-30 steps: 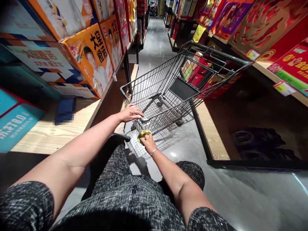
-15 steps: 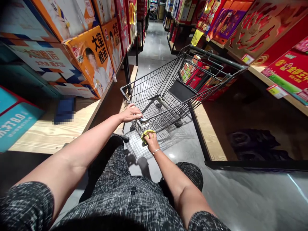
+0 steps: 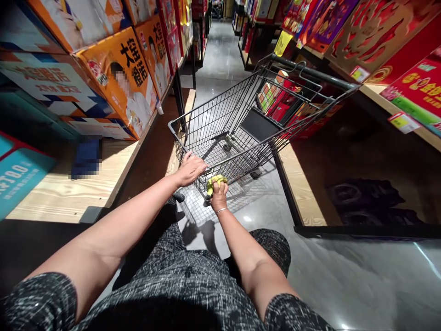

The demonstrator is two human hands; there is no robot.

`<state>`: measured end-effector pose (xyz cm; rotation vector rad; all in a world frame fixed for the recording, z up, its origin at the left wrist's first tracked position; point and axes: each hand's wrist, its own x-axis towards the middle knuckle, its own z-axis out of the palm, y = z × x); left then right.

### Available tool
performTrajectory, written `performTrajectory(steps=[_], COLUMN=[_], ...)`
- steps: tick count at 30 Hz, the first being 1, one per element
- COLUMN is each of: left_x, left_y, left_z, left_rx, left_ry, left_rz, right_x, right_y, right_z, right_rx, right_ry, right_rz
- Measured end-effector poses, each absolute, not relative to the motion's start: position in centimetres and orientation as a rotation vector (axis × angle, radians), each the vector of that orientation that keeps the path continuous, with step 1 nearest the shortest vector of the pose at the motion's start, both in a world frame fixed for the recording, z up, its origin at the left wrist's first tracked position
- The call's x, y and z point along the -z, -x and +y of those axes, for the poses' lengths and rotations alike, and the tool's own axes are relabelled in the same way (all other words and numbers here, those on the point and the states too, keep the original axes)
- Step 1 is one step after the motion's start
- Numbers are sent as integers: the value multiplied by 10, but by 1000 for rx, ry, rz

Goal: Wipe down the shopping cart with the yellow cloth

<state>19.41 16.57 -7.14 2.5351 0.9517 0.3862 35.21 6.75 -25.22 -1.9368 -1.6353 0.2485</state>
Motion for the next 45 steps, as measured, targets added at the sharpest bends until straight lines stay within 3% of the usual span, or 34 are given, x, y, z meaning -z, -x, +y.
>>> performTrajectory(steps=[4,8,16,21,27,37,45], left_x=[72,73,74,73,76,71,70], left_y=[-191,-189,-172,-165,-160,-139,-136], left_z=[174,181,194,193,199,213,207], left_rx=[-358,-380,-418,-413,-413,-340,-264], left_ry=[-2545,-2545,-2526,-2523,-2519,-2499,-2595], left_rz=[914,871,841,881,911,841,936], right_x=[285,272,152,104,92,65,115], right_y=[-344,-358,-407,-387,-360,-531,-391], right_z=[59,69,104,120,116,164,125], right_rx=[-386,-384,234,255,210,377,244], right_ry=[1954,1931,1518,1616,1531,1984,1620], right_rz=[-1661,-1654,-1471,-1677,-2105,-1663,-1764])
